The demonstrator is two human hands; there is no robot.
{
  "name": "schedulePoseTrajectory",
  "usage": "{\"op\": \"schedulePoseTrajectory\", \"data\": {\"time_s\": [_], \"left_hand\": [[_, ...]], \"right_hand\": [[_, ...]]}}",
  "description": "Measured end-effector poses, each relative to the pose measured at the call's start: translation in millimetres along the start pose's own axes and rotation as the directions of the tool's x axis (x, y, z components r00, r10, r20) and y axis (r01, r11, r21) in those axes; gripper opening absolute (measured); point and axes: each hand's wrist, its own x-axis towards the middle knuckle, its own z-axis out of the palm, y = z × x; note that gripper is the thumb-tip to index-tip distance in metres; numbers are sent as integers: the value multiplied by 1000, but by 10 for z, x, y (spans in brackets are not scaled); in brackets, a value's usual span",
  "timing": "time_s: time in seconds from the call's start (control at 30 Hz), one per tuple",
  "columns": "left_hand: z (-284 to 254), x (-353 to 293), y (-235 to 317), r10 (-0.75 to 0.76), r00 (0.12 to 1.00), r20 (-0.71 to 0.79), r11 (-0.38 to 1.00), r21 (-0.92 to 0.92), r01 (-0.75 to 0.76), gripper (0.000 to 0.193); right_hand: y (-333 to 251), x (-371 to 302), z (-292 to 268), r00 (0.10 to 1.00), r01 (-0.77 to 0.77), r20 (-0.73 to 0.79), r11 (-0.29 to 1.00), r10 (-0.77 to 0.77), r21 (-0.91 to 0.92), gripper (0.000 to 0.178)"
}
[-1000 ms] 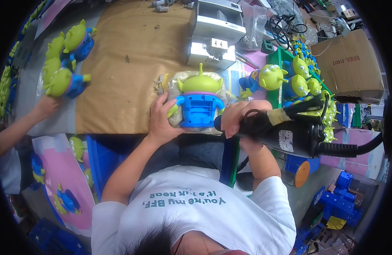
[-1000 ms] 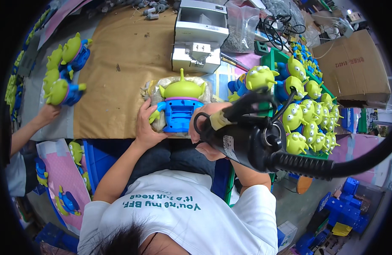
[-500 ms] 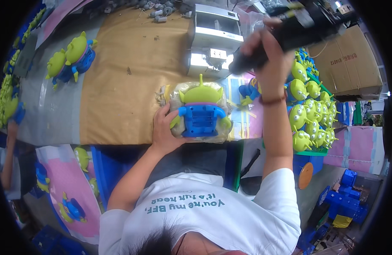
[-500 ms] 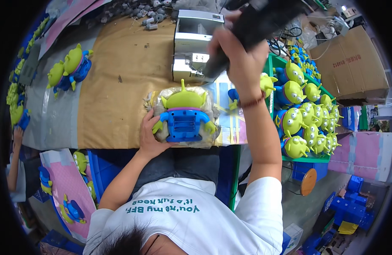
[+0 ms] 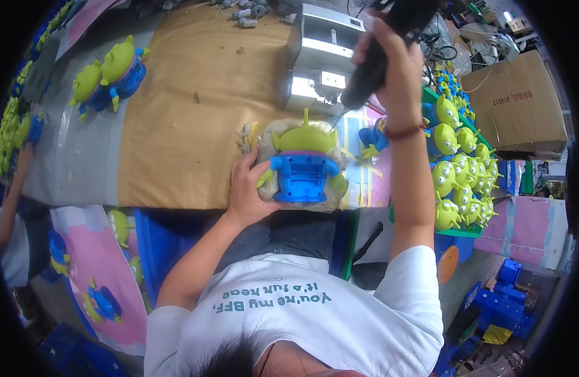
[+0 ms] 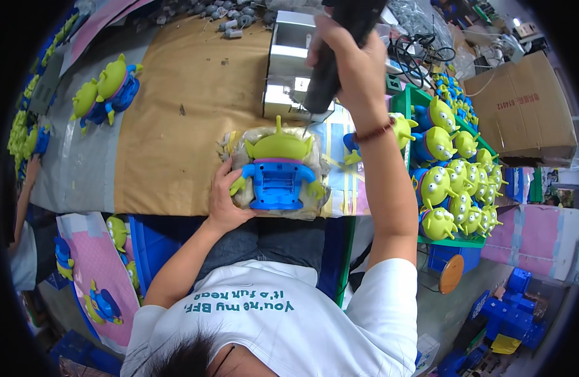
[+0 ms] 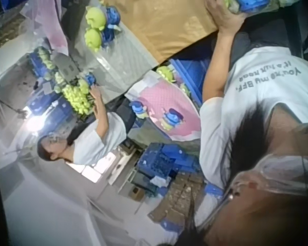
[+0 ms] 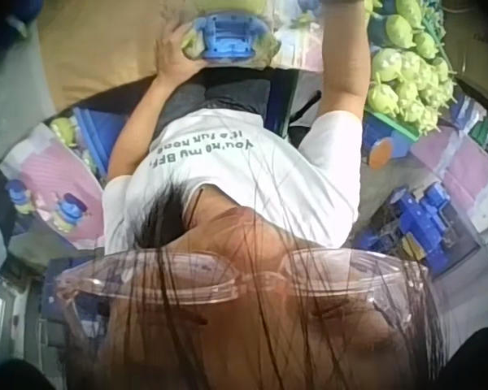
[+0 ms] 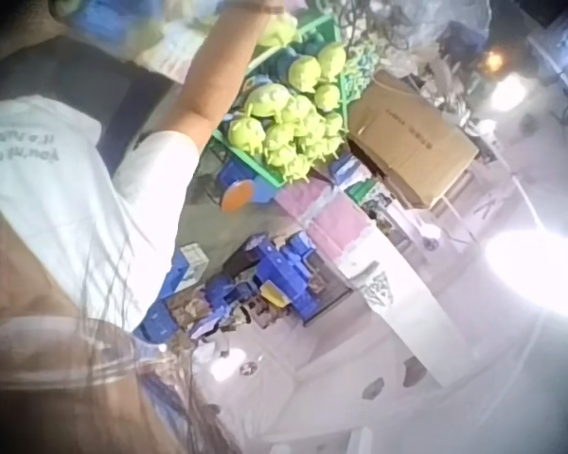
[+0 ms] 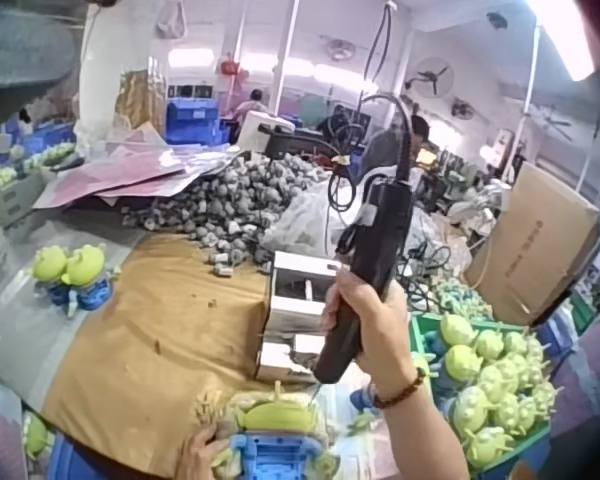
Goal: Assembling plastic toy aliens using an electric screwdriver at a factory workbench.
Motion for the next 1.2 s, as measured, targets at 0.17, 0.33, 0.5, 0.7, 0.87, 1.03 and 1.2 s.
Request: {"op": "schedulePoseTrajectory", "data": {"time_s": [0.17,0.33,0.5,0.7,0.87,1.03,1.2], "left_hand": [[-12,39,36,41,999,-26,999,5,-41,97],[-1,27,21,43,998,-40,999,21,-42,96],[27,6,-7,54,996,-65,999,7,-54,95],[7,-7,-1,31,999,-33,1000,3,-30,94],[-308,112,183,-107,986,127,993,-26,111,60],[-497,402,394,-337,919,204,918,-146,369,23],[-470,616,399,-455,784,422,884,107,455,40]], "right_hand": [[-169,-733,204,982,-49,190,971,4,233,48],[7,-1189,373,954,-23,293,964,-58,265,61],[152,-1352,308,891,156,449,973,-64,-171,51],[323,-1505,203,821,171,570,935,39,-311,44],[355,-1572,133,766,170,633,913,113,-370,39],[399,-1587,168,717,187,668,868,199,-459,35],[29,-1483,333,790,261,612,924,-38,-278,35]]}}
